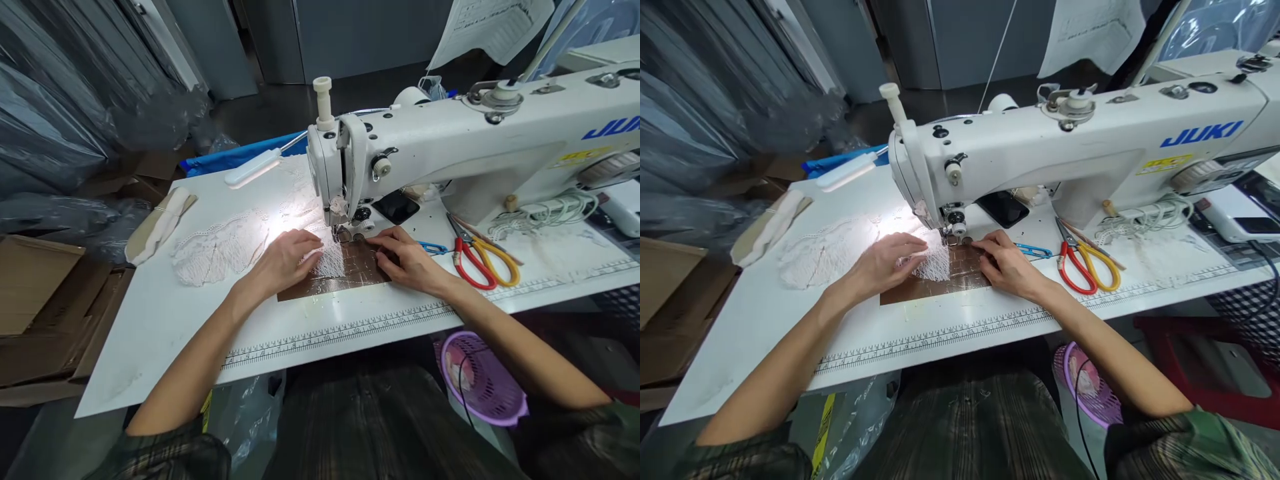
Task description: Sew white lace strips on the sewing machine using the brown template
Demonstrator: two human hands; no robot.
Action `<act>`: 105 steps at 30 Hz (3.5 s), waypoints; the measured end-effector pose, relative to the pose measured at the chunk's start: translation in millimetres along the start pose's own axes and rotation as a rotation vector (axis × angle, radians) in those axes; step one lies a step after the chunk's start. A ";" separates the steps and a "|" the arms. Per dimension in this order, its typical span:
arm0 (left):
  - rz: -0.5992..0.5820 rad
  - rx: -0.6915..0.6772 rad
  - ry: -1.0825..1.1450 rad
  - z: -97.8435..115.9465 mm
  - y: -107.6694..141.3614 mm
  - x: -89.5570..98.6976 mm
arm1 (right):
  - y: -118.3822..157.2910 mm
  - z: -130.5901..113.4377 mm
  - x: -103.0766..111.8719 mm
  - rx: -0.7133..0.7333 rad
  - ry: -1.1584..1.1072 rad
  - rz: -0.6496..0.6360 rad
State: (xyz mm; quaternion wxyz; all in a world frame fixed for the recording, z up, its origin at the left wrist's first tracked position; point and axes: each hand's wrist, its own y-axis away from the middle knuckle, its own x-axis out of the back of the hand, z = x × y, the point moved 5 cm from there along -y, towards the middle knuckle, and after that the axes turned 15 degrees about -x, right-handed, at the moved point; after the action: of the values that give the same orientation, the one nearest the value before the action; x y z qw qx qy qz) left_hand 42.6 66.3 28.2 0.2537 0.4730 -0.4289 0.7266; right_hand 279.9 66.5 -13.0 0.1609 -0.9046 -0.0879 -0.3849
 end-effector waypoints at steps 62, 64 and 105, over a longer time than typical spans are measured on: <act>0.155 -0.221 -0.081 16.5 2.7 -34.7 | -4.8 -41.9 -29.3 0.194 0.081 -0.275; 0.124 -0.254 -0.102 18.8 3.1 -34.9 | -10.8 -36.3 -25.6 0.154 0.020 -0.290; -0.047 -0.310 -0.234 42.4 0.9 -33.0 | -17.1 -21.4 -30.3 0.271 0.141 -0.198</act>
State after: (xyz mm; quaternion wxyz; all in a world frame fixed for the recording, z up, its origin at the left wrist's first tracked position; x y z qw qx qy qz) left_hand 75.9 30.4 5.8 0.2886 0.5195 -0.5510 0.5858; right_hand 239.8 73.7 -17.2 0.2484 -0.8322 -0.2161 -0.4462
